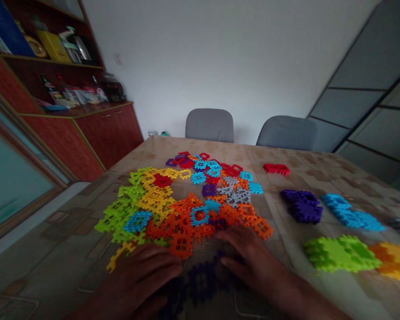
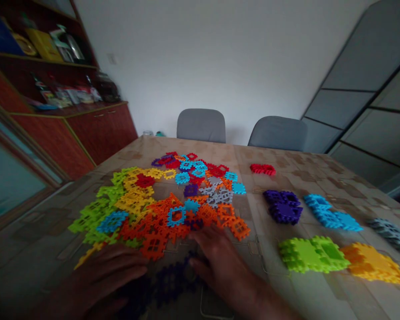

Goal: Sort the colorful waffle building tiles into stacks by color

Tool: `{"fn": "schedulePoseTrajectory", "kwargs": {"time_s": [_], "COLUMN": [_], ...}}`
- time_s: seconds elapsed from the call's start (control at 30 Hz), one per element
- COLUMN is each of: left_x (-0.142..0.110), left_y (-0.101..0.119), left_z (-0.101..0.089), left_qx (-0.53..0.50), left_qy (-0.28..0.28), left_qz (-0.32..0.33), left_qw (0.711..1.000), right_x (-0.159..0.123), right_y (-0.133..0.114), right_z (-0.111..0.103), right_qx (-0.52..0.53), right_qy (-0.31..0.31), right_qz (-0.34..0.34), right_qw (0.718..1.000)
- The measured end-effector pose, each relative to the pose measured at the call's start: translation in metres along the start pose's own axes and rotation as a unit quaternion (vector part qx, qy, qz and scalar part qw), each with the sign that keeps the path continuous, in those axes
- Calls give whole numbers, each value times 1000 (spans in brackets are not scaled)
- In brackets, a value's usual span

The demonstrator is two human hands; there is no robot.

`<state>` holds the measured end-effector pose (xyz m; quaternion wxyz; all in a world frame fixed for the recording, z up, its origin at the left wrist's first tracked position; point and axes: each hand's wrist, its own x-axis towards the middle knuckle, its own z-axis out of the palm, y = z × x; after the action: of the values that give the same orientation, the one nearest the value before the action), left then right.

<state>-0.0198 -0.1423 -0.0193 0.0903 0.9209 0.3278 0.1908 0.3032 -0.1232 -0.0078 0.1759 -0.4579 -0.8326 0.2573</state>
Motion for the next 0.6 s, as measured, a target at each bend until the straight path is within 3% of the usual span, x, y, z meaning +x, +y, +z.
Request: {"fn": "schedulePoseTrajectory", "kwargs": {"time_s": [0.13,0.3,0.47,0.6], "left_x": [-2,1,-5,-9], "left_y": [-3,-1,-6,-10], "left_z": [-10,-6,1,-4], "left_qx": [-17,-9,-18,0], "left_qy": [-74,-104,-81,-33], "left_qz": [16,2,-1,-32], "left_qw": [997,995,997,999], "right_x": [-20,-22,-16,-18], "right_y": [-6,-12,-12,-13], "right_z": [17,28,27,27], "right_qx": [-84,-100,-91,-56], "right_qy": [-35,-28,-20,-22], "right_qz": [55,61,68,66], "right_qw": [994,993,993,996]}}
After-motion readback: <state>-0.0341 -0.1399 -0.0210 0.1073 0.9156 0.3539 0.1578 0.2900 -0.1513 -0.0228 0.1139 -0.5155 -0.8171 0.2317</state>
